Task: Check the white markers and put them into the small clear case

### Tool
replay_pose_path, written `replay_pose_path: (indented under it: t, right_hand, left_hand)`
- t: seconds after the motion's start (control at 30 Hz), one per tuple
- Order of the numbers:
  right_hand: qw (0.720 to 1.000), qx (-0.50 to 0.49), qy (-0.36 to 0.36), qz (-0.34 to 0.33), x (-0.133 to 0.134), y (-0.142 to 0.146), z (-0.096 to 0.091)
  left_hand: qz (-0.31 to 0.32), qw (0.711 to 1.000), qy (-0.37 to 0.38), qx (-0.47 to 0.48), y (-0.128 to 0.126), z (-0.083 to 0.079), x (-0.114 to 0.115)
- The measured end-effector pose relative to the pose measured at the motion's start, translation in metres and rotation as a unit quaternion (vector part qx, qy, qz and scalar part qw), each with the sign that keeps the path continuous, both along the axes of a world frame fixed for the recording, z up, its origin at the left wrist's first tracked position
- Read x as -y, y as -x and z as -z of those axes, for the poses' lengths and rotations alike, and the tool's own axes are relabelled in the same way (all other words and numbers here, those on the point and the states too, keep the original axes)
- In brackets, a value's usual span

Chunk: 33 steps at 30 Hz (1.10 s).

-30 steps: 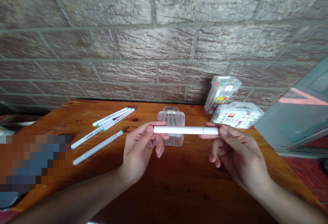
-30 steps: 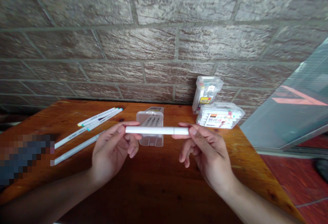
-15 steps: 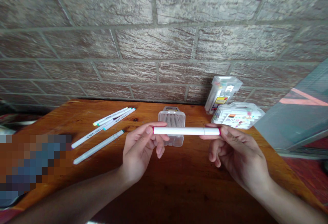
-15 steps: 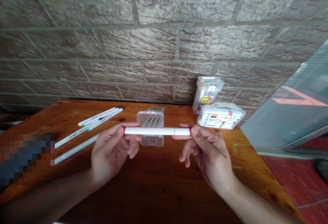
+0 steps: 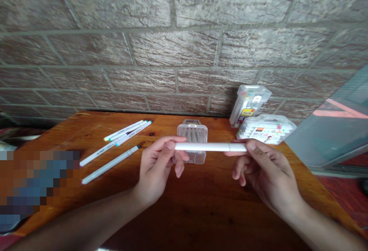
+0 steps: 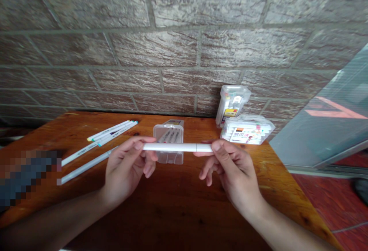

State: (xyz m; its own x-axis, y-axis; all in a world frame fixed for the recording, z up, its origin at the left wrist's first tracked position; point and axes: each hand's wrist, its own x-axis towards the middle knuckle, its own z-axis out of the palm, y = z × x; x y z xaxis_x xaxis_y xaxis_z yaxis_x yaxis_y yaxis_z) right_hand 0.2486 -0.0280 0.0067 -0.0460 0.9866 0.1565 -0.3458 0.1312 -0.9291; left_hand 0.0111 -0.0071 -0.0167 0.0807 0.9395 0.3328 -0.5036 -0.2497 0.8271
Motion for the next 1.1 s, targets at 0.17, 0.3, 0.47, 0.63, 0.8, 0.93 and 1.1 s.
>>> replay_pose_path:
  t: [0.17,0.3,0.47,0.63,0.8,0.93,1.1]
  right_hand:
    - [0.999,0.029,-0.036,0.006,-0.002,-0.003,0.009]
    - [0.998,0.043,-0.050,0.019,-0.003,-0.003,0.012]
    - [0.996,0.053,-0.057,0.030,-0.003,-0.002,0.011]
    - [0.995,0.069,-0.061,0.034,-0.003,-0.001,0.013]
    - [0.992,0.096,-0.027,0.075,0.002,0.005,0.007]
    - [0.989,0.125,-0.018,0.077,0.005,0.005,0.005]
    - [0.987,0.134,-0.038,0.079,0.003,0.003,0.009]
  left_hand:
    - [-0.015,1.000,0.005,-0.021,-0.001,-0.001,0.000]
    - [-0.024,0.999,0.001,-0.040,-0.001,0.000,-0.001]
    - [-0.020,0.998,0.000,-0.059,-0.002,0.001,-0.001]
    - [-0.026,0.993,0.027,-0.114,-0.001,-0.001,0.002]
    - [-0.034,0.987,0.020,-0.159,-0.001,-0.005,0.002]
    - [-0.035,0.984,0.023,-0.176,-0.002,-0.005,0.003]
    - [-0.030,0.981,0.006,-0.193,-0.002,-0.004,0.003]
